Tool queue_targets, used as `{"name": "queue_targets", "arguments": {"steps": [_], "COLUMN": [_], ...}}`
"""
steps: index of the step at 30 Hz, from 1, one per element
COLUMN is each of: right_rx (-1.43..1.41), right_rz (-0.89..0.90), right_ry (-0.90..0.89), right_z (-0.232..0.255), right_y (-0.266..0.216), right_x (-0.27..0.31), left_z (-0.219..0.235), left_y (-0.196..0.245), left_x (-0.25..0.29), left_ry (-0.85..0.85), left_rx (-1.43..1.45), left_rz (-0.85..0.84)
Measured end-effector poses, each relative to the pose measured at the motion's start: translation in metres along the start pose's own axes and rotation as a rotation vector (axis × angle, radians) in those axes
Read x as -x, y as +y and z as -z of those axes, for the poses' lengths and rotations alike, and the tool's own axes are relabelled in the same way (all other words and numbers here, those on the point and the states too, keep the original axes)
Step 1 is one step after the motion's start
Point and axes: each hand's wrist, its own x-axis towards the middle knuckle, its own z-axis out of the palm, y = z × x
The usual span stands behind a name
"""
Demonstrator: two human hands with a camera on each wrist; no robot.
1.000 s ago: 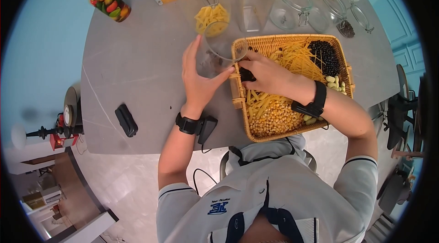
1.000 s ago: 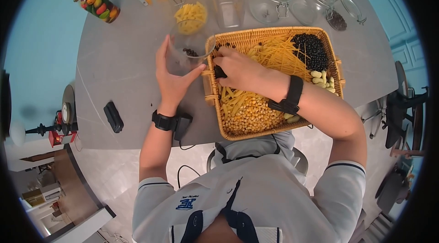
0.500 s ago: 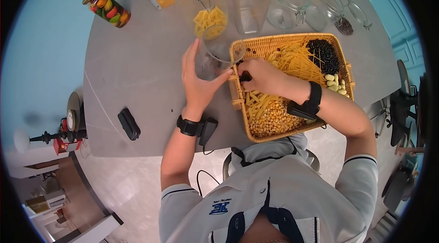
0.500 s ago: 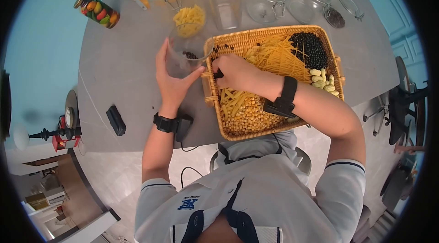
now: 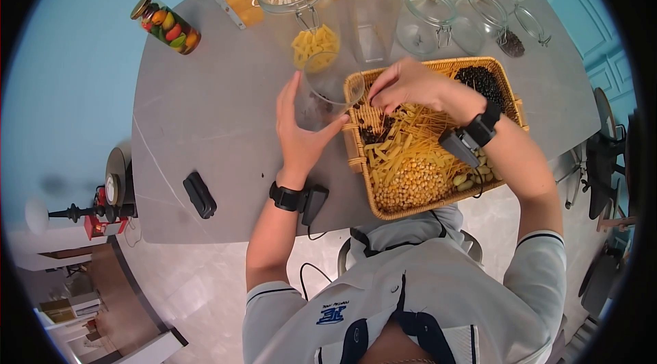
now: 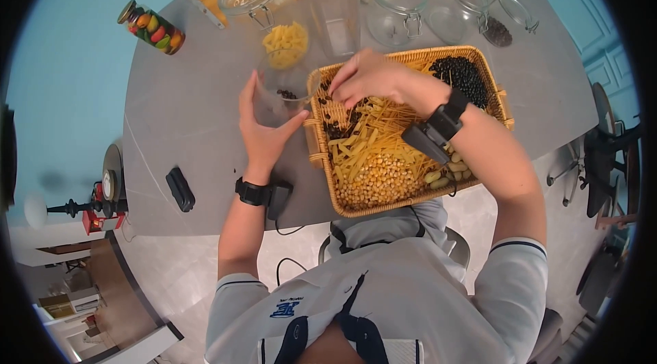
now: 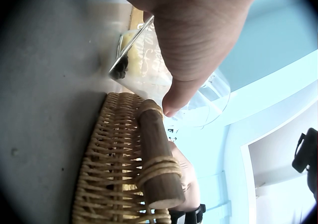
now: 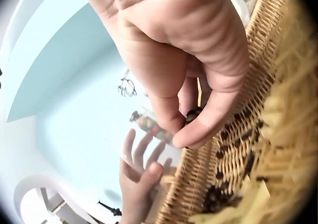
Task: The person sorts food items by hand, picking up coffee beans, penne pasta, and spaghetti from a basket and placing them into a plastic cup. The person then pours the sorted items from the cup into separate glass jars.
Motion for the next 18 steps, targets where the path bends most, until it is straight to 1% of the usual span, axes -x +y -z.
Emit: {"name": "queue_targets", "arguments": {"steps": [3, 6, 9, 12, 15, 18], "right_rx": [-0.031, -0.065, 0.169, 0.506, 0.597, 0.725], "right_rz": [0.101, 0.232, 0.338, 0.398, 0.428, 0.567], "right_ry": [0.082, 0.108, 0.017, -0.024, 0.008, 0.042], "right_z": [0.019, 0.017, -0.005, -0.023, -0.033, -0.033], "right_y": [-0.030, -0.056, -0.074, -0.079, -0.083, -0.080], "right_x": [0.009, 0.010, 0.004, -0.009, -0.013, -0.016], "left_z": [0.001, 0.000, 0.001, 0.002, 0.002, 0.002], "left_y": [-0.001, -0.001, 0.002, 0.004, 0.005, 0.003], "left_x": [0.000, 0.000, -0.001, -0.001, -0.001, 0.000], "left_ry": [-0.013, -0.026, -0.035, -0.039, -0.036, -0.029], "left_rx": [-0.011, -0.018, -0.018, -0.018, -0.013, 0.001], "left_rz": [-0.009, -0.006, 0.008, 0.022, 0.029, 0.027]}}
